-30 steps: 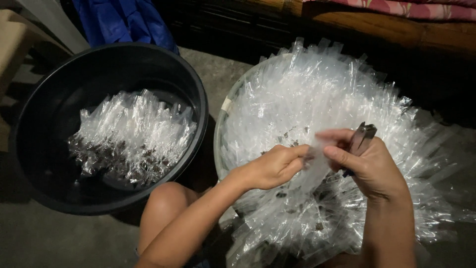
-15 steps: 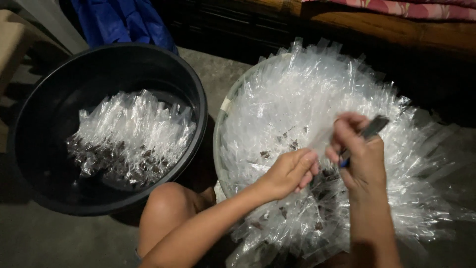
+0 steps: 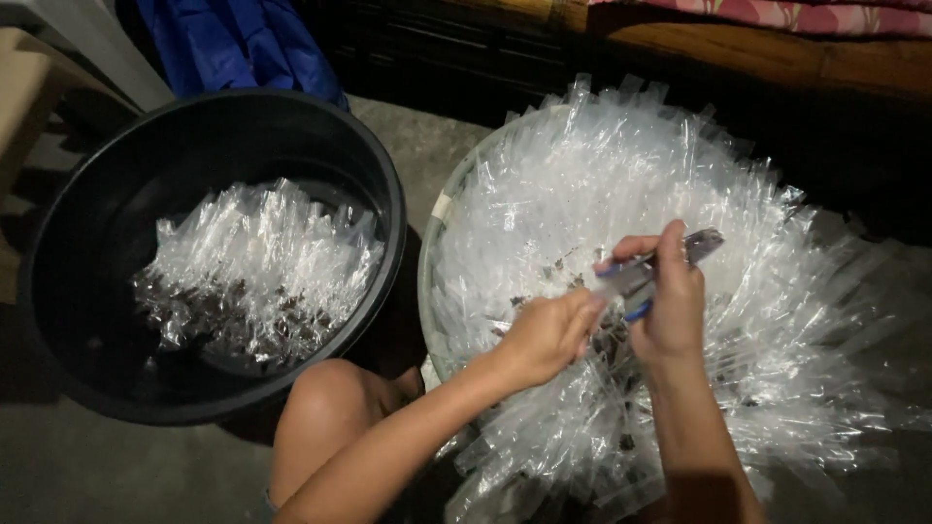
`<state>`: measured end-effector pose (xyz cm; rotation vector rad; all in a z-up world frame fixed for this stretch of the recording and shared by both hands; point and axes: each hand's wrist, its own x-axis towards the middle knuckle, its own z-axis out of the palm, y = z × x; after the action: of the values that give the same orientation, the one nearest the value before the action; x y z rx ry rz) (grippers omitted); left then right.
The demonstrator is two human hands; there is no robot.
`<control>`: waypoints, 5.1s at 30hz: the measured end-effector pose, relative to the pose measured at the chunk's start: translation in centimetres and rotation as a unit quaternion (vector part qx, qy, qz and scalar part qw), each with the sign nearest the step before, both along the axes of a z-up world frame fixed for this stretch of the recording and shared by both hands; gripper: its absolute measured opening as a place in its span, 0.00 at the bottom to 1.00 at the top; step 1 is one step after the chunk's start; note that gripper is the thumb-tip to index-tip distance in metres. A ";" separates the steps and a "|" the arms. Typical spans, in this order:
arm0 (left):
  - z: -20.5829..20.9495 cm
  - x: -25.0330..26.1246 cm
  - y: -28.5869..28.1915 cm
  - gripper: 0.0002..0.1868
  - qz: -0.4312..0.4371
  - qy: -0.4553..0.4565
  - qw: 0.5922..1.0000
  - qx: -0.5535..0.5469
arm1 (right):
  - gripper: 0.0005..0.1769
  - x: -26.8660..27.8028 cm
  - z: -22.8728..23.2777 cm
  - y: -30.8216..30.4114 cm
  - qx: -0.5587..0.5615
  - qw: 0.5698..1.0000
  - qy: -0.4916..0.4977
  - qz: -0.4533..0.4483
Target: Manually sealing small plastic bags containing food items using a lighter and sorting them into a bucket.
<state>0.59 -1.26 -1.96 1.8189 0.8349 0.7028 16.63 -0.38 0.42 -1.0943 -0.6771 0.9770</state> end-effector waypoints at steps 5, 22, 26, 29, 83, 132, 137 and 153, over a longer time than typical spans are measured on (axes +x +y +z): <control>-2.4 0.7 -1.7 0.18 -0.054 -0.048 0.995 -0.074 | 0.33 1.3 -2.8 1.0 -0.029 0.997 -0.028 -0.067; -21.4 -35.7 11.1 0.28 0.408 0.473 0.781 -0.013 | 0.09 8.8 -10.1 1.5 -0.103 0.925 -0.366 0.011; -30.4 -38.3 11.9 0.20 0.293 0.602 0.741 -0.054 | 0.10 3.1 -12.6 2.9 -0.053 0.811 -0.577 0.079; -21.8 -33.4 11.7 0.21 0.309 0.606 0.733 -0.012 | 0.14 -0.6 -14.1 4.1 -0.109 0.770 -0.621 0.099; 4.8 -1.6 3.5 0.23 0.114 -0.239 0.957 -0.116 | 0.23 0.9 4.6 -1.8 -0.022 0.993 -0.046 0.103; -13.9 7.2 11.8 0.32 0.166 0.111 0.969 0.144 | 0.08 11.8 6.8 -5.6 -0.037 0.928 -0.369 -0.036; -15.8 10.8 14.3 0.34 0.186 0.219 0.957 0.043 | 0.14 9.3 7.4 -6.0 0.037 0.943 -0.330 -0.034; 0.8 3.8 4.6 0.12 -0.010 -0.175 0.984 -0.009 | 0.28 6.6 6.6 -3.4 -0.062 0.977 -0.168 0.112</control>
<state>4.38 3.37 -1.13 1.6211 0.5868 0.9650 23.20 -3.78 7.02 -1.3297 -1.0446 1.0453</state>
